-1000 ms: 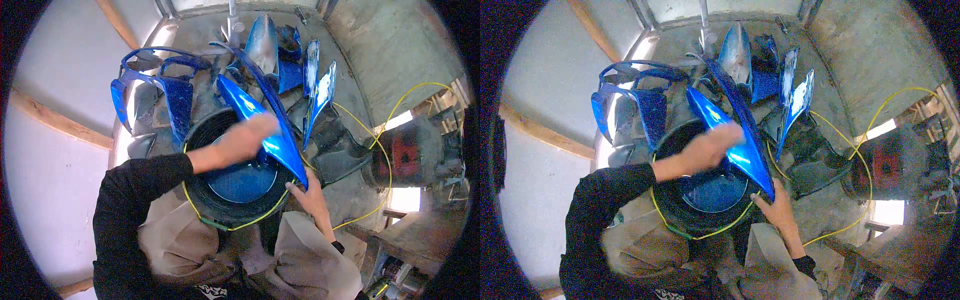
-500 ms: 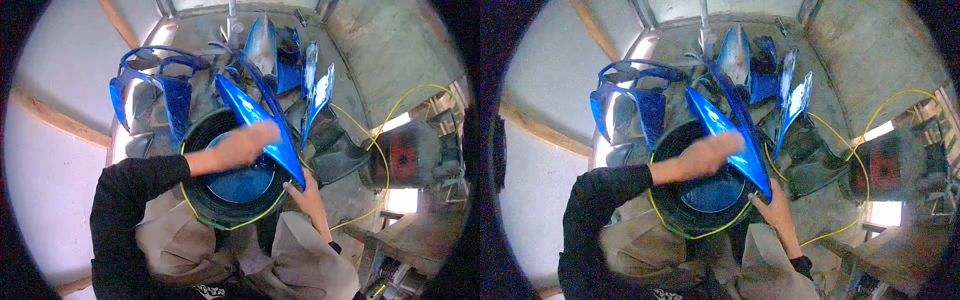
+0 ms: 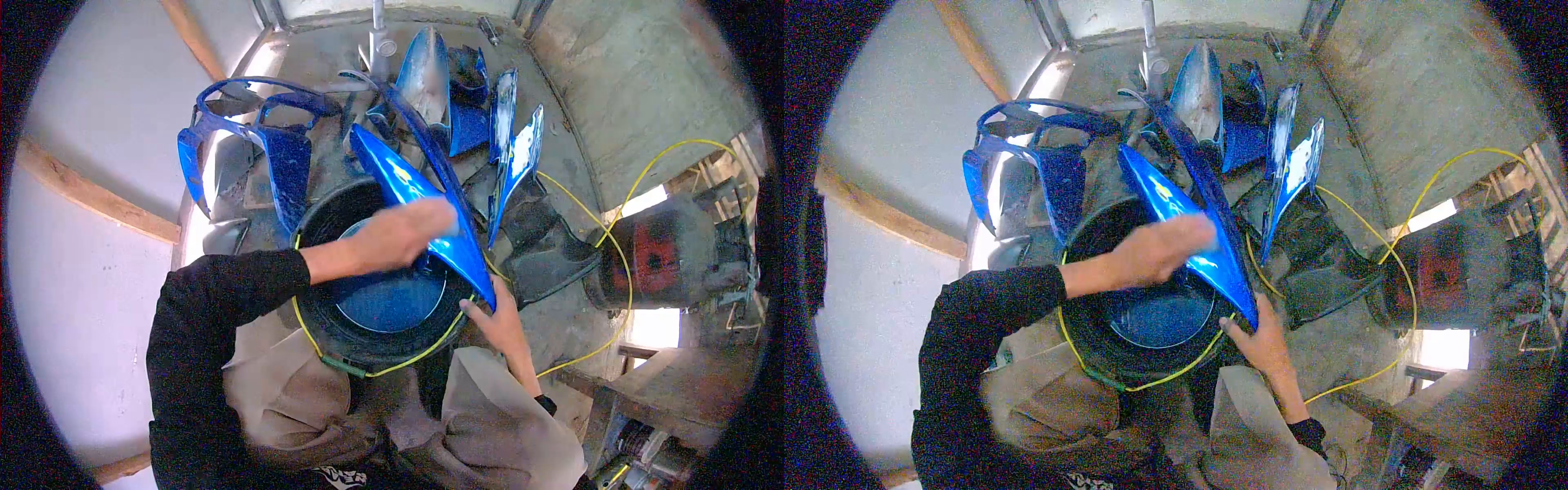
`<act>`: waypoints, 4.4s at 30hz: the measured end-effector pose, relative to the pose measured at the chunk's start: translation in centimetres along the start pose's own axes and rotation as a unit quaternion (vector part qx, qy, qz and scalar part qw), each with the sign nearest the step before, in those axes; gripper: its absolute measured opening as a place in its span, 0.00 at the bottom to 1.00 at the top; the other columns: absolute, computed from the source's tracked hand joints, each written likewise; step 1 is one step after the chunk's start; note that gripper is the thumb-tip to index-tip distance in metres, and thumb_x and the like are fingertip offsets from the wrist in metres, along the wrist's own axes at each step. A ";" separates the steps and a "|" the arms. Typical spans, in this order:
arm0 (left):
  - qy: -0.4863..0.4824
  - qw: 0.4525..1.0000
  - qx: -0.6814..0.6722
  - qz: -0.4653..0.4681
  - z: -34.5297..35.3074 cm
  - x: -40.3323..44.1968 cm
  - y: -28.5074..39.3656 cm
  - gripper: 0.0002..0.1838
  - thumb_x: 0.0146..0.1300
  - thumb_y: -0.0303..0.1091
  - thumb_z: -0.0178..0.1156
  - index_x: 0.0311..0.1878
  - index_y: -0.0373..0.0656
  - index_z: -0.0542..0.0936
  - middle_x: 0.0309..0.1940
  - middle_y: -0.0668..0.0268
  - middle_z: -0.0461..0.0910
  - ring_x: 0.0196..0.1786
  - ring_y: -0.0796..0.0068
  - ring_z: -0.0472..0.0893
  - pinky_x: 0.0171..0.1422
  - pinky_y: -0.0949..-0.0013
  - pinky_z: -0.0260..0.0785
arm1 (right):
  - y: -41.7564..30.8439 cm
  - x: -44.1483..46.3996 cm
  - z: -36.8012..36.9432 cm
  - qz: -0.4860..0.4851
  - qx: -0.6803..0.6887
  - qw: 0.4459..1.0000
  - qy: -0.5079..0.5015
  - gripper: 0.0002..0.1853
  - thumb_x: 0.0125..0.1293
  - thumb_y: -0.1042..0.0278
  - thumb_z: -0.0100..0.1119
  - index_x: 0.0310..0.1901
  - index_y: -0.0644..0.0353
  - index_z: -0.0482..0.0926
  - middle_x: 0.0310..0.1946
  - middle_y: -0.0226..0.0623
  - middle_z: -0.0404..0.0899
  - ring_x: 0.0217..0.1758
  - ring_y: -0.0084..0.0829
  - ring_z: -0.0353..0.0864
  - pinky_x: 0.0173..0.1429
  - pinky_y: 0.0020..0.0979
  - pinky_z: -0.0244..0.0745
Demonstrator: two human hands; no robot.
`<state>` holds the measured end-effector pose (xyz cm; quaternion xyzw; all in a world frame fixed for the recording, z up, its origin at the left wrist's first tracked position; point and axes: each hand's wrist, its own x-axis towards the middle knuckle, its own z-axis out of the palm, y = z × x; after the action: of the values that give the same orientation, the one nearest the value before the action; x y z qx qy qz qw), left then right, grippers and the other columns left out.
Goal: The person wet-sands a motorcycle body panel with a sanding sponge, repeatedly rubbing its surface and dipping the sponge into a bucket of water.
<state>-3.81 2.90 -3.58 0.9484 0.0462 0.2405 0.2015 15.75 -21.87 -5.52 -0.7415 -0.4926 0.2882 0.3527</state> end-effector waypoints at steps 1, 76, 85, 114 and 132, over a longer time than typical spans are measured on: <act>-0.021 0.999 -0.004 0.039 0.1 -0.2 -0.4 0.24 0.76 0.29 0.55 0.73 0.48 0.76 0.75 0.53 0.75 0.79 0.49 0.73 0.83 0.49 0.66 | 0.1 0.1 0.0 -0.001 -0.002 1.000 -0.001 0.38 0.64 0.50 0.79 0.67 0.66 0.72 0.53 0.55 0.83 0.56 0.50 0.83 0.64 0.46 0.77; -0.010 0.952 0.208 -0.224 -2.8 2.6 -5.4 0.15 0.77 0.36 0.56 0.63 0.47 0.78 0.41 0.51 0.88 0.44 0.47 0.89 0.45 0.45 0.83 | -0.1 0.1 0.1 0.017 0.009 1.000 0.002 0.36 0.64 0.49 0.78 0.63 0.68 0.74 0.52 0.56 0.83 0.57 0.52 0.84 0.64 0.46 0.77; 0.028 0.954 0.233 -0.187 -3.2 2.8 -6.2 0.10 0.74 0.35 0.57 0.54 0.44 0.78 0.33 0.52 0.85 0.35 0.46 0.88 0.37 0.45 0.82 | -0.7 0.4 -0.3 0.007 -0.003 1.000 -0.005 0.35 0.65 0.52 0.77 0.64 0.67 0.73 0.49 0.54 0.84 0.53 0.52 0.85 0.61 0.46 0.78; 0.046 0.951 0.273 -0.140 -3.2 1.6 -8.7 0.19 0.73 0.32 0.59 0.64 0.40 0.77 0.47 0.45 0.86 0.52 0.42 0.86 0.51 0.46 0.84 | -0.2 0.3 -0.1 0.004 -0.012 1.000 -0.005 0.38 0.64 0.49 0.77 0.65 0.66 0.72 0.49 0.57 0.84 0.53 0.54 0.85 0.60 0.48 0.79; -0.002 0.969 0.242 0.040 -2.2 0.2 -4.9 0.28 0.64 0.25 0.59 0.69 0.40 0.76 0.68 0.52 0.81 0.71 0.52 0.80 0.78 0.52 0.70 | -1.4 0.4 -0.3 0.011 -0.009 1.000 -0.012 0.34 0.64 0.52 0.77 0.64 0.66 0.74 0.51 0.56 0.84 0.54 0.54 0.84 0.61 0.48 0.78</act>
<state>-4.62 8.23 -3.73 0.9706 0.0650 0.2278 -0.0438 15.40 -21.21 -4.25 -0.7467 -0.4912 0.2964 0.3367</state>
